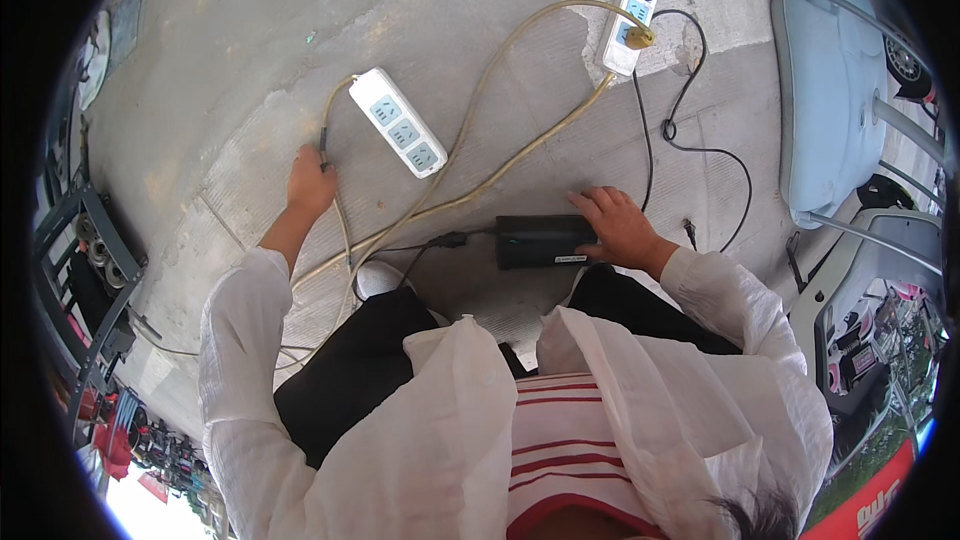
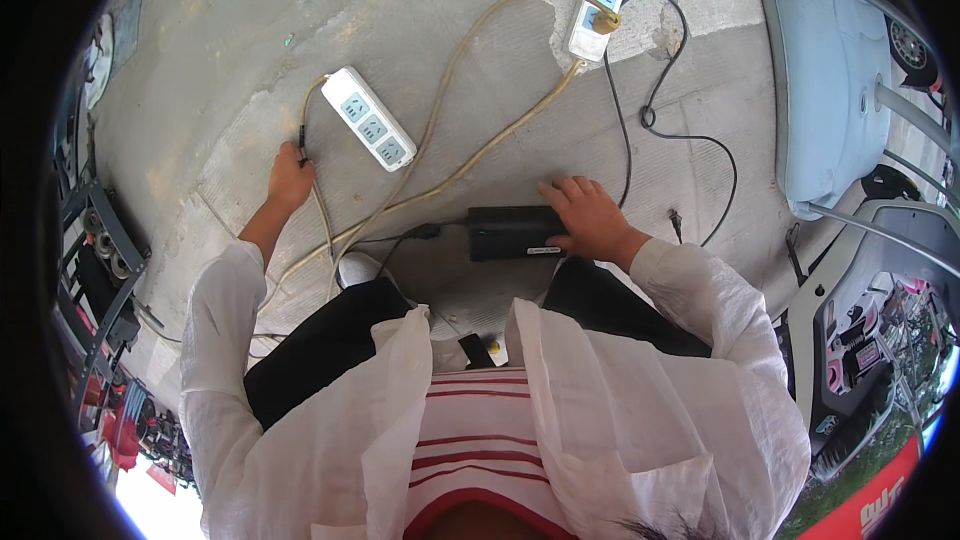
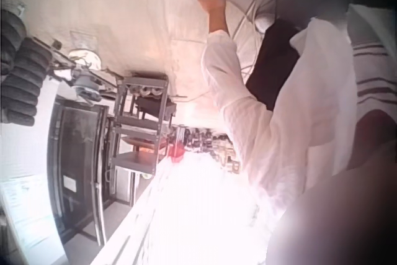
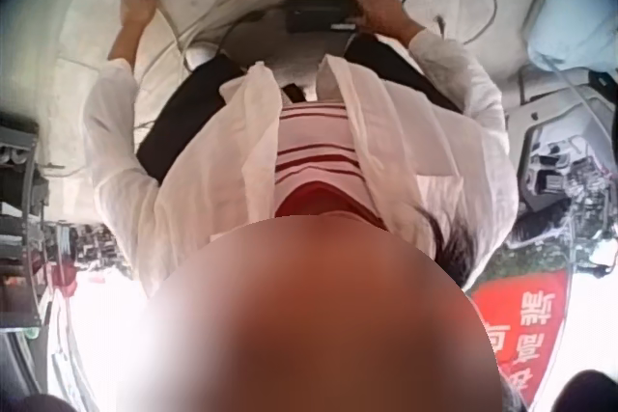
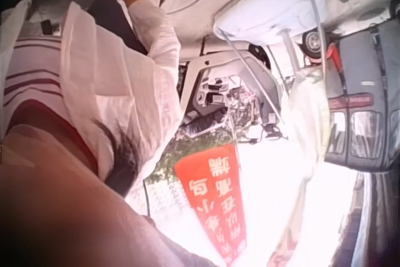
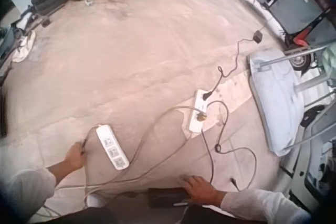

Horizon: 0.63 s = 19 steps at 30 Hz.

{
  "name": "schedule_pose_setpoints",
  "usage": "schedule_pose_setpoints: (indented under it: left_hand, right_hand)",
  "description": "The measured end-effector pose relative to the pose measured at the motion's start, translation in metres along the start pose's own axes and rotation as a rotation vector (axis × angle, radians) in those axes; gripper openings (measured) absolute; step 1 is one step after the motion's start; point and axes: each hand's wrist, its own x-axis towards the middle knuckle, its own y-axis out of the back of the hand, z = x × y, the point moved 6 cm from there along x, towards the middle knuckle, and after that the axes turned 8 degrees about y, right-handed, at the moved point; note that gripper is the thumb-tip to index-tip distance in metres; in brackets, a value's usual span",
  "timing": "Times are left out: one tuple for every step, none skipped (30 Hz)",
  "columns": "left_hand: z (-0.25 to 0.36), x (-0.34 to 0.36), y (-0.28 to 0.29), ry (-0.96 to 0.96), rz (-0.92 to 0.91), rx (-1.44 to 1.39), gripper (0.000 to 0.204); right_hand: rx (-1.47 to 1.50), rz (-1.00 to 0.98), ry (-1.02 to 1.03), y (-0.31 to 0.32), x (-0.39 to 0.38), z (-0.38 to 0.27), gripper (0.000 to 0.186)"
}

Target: The person uses a screwdriver to open a white power strip, adjusts internal wires, and closes the casing. They then plug the power strip into another outlet and connect a black power adapter to test the connection.

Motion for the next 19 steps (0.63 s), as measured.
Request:
schedule_pose_setpoints:
  left_hand:
    - [-0.004, 0.001, 0.001, -0.014, -0.007, 0.002, 0.029]
    - [-0.006, 0.002, 0.000, -0.026, -0.013, 0.003, 0.030]
    - [-0.010, 0.004, -0.001, -0.025, -0.006, -0.012, 0.035]
    - [-0.011, 0.004, 0.003, 0.014, 0.001, 0.013, 0.037]
    - [-0.010, 0.002, 0.003, 0.054, 0.009, 0.038, 0.039]
    - [-0.003, -0.002, 0.003, 0.087, 0.020, 0.060, 0.042]
    - [0.012, -0.015, 0.009, 0.129, 0.067, 0.101, 0.045]
    - [0.032, -0.028, 0.016, 0.035, 0.145, 0.109, 0.045]
    - [0.052, -0.040, 0.022, -0.063, 0.224, 0.112, 0.046]
    - [0.067, -0.055, 0.027, -0.154, 0.302, 0.115, 0.046]
    - [0.084, -0.068, 0.027, -0.316, 0.243, 0.022, 0.047]
    - [0.101, -0.082, 0.030, -0.482, 0.182, -0.070, 0.047]
    - [0.114, -0.093, 0.023, -0.483, -0.053, -0.130, 0.047]
    - [0.125, -0.106, 0.015, -0.477, -0.288, -0.191, 0.048]
    - [0.135, -0.115, 0.010, -0.438, -0.487, -0.321, 0.051]
    - [0.147, -0.126, 0.004, -0.395, -0.691, -0.445, 0.054]
    - [0.156, -0.139, 0.000, -0.345, -0.896, -0.567, 0.057]
    - [0.165, -0.150, 0.002, -0.344, -1.008, -0.685, 0.063]
    - [0.175, -0.160, 0.006, -0.347, -1.114, -0.805, 0.068]
  right_hand:
    - [-0.021, -0.008, 0.078, -0.004, 0.002, -0.017, 0.089]
    - [-0.062, -0.036, 0.087, -0.015, 0.000, -0.026, 0.096]
    - [-0.101, -0.057, 0.104, -0.030, 0.000, -0.036, 0.103]
    - [-0.140, -0.074, 0.123, -0.038, 0.003, -0.045, 0.109]
    - [-0.200, -0.091, 0.097, -0.042, 0.003, -0.047, 0.111]
    - [-0.217, -0.088, 0.075, -0.047, 0.003, -0.044, 0.109]
    - [-0.237, -0.086, 0.050, -0.054, 0.003, -0.036, 0.107]
    - [-0.262, -0.082, 0.025, -0.060, 0.003, -0.029, 0.105]
    - [-0.202, -0.018, 0.013, -0.063, 0.002, -0.025, 0.098]
    - [-0.035, -0.067, 0.004, -0.059, 0.005, -0.020, 0.096]
    - [0.131, -0.114, -0.007, -0.053, 0.007, -0.010, 0.093]
    - [0.296, -0.159, -0.018, -0.041, 0.010, -0.005, 0.091]
    - [0.426, -0.088, 0.091, -0.021, 0.011, -0.006, 0.084]
    - [0.530, -0.127, 0.085, -0.006, 0.011, -0.009, 0.084]
    - [0.633, -0.158, 0.071, 0.011, 0.009, -0.014, 0.083]
    - [0.738, -0.185, 0.056, 0.027, 0.004, -0.019, 0.082]
    - [0.894, -0.213, 0.025, 0.041, -0.001, -0.025, 0.083]
    - [1.046, -0.238, -0.008, 0.054, -0.005, -0.034, 0.084]
    - [1.190, -0.259, -0.036, 0.070, -0.006, -0.043, 0.086]
